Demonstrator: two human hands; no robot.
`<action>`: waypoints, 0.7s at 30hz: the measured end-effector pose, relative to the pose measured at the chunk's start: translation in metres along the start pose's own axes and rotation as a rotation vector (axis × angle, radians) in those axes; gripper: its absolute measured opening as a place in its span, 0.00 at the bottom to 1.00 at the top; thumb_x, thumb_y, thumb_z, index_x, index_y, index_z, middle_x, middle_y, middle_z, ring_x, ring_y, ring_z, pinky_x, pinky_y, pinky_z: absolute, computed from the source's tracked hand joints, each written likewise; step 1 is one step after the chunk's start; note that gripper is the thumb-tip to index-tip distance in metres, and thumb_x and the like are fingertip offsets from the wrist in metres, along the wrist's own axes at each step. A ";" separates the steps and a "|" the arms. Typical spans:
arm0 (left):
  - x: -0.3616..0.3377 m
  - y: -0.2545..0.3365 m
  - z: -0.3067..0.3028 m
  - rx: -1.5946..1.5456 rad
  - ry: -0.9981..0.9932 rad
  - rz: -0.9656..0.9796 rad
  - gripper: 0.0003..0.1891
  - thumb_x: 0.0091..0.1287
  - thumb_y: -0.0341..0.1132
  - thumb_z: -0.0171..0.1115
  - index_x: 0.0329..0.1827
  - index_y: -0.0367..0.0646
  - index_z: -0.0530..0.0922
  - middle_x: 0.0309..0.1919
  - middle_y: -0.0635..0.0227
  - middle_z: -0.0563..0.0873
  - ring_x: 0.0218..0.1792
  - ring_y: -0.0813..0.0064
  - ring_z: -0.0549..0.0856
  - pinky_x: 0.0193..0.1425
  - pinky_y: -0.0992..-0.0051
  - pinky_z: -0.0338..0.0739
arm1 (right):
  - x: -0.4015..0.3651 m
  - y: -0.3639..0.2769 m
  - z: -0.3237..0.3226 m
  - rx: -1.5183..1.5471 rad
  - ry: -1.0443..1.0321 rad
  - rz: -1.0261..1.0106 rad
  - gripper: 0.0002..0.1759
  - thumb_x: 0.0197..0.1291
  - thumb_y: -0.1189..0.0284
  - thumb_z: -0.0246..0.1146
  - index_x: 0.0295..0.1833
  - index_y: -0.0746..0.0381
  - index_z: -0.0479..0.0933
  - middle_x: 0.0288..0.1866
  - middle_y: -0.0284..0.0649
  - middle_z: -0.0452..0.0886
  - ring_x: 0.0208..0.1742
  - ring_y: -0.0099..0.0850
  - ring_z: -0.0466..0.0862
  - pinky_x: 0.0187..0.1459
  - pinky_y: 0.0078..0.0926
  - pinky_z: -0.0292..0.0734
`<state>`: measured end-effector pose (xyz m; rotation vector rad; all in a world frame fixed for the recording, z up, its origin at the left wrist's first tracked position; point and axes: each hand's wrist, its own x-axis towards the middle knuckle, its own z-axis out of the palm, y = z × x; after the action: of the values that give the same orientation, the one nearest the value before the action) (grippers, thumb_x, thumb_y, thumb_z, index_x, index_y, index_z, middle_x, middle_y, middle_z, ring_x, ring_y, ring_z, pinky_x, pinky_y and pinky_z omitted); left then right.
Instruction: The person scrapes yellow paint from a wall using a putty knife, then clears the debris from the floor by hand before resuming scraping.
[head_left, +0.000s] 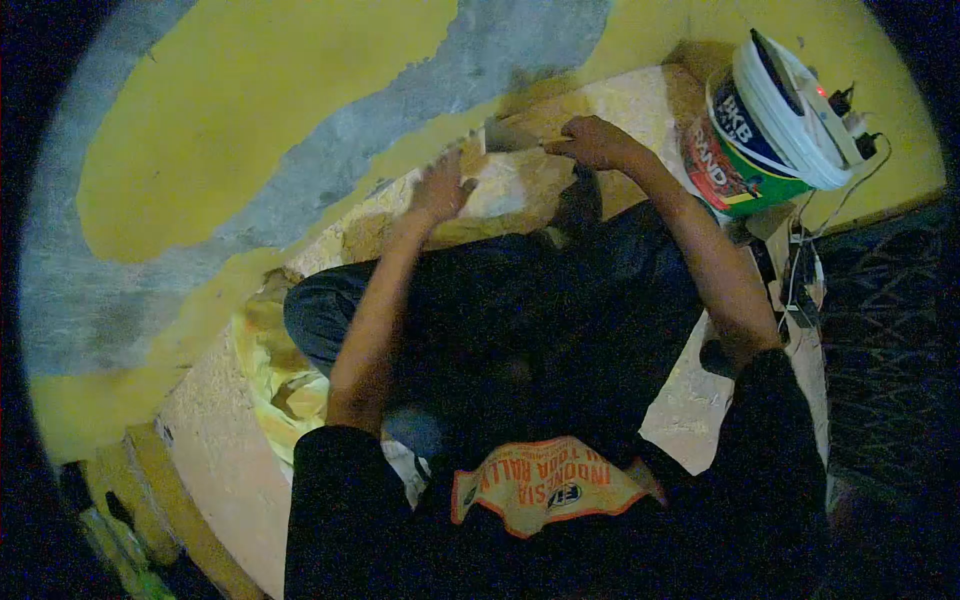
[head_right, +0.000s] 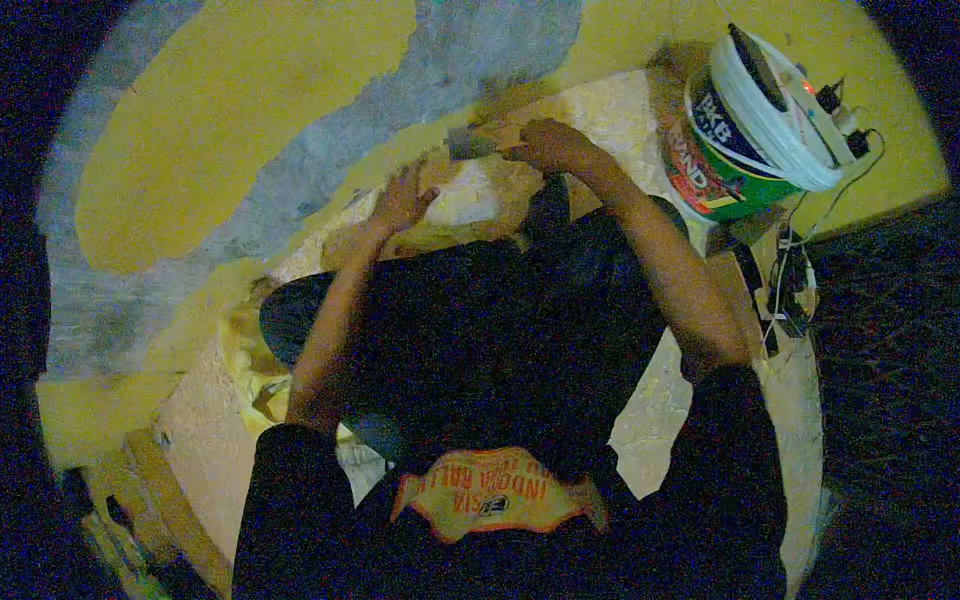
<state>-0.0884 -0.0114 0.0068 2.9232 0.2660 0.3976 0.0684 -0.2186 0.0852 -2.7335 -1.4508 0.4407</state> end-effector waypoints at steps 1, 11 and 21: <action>0.012 0.007 -0.022 -0.010 0.014 0.010 0.18 0.63 0.33 0.51 0.57 0.40 0.69 0.50 0.54 0.77 0.51 0.62 0.77 0.55 0.64 0.72 | 0.001 0.004 -0.005 -0.014 0.007 0.012 0.21 0.57 0.54 0.54 0.45 0.60 0.77 0.41 0.53 0.77 0.42 0.47 0.78 0.43 0.41 0.73; 0.035 -0.010 0.060 -0.605 -1.071 0.480 0.21 0.65 0.43 0.50 0.56 0.39 0.68 0.52 0.57 0.76 0.48 0.65 0.78 0.49 0.71 0.75 | 0.012 -0.016 -0.035 -0.403 -0.243 -0.205 0.21 0.48 0.55 0.63 0.35 0.64 0.78 0.32 0.48 0.80 0.38 0.47 0.80 0.37 0.42 0.75; 0.061 -0.033 -0.021 -0.745 -0.596 0.372 0.17 0.65 0.45 0.52 0.46 0.41 0.76 0.41 0.61 0.81 0.40 0.67 0.79 0.47 0.68 0.73 | 0.071 -0.042 -0.025 -0.712 -0.588 -0.215 0.19 0.49 0.59 0.62 0.38 0.64 0.78 0.32 0.47 0.81 0.36 0.44 0.81 0.35 0.41 0.75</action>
<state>-0.0419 0.0356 0.0354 2.1926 -0.4250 -0.2888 0.0781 -0.1338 0.0984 -3.0267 -2.4200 0.9316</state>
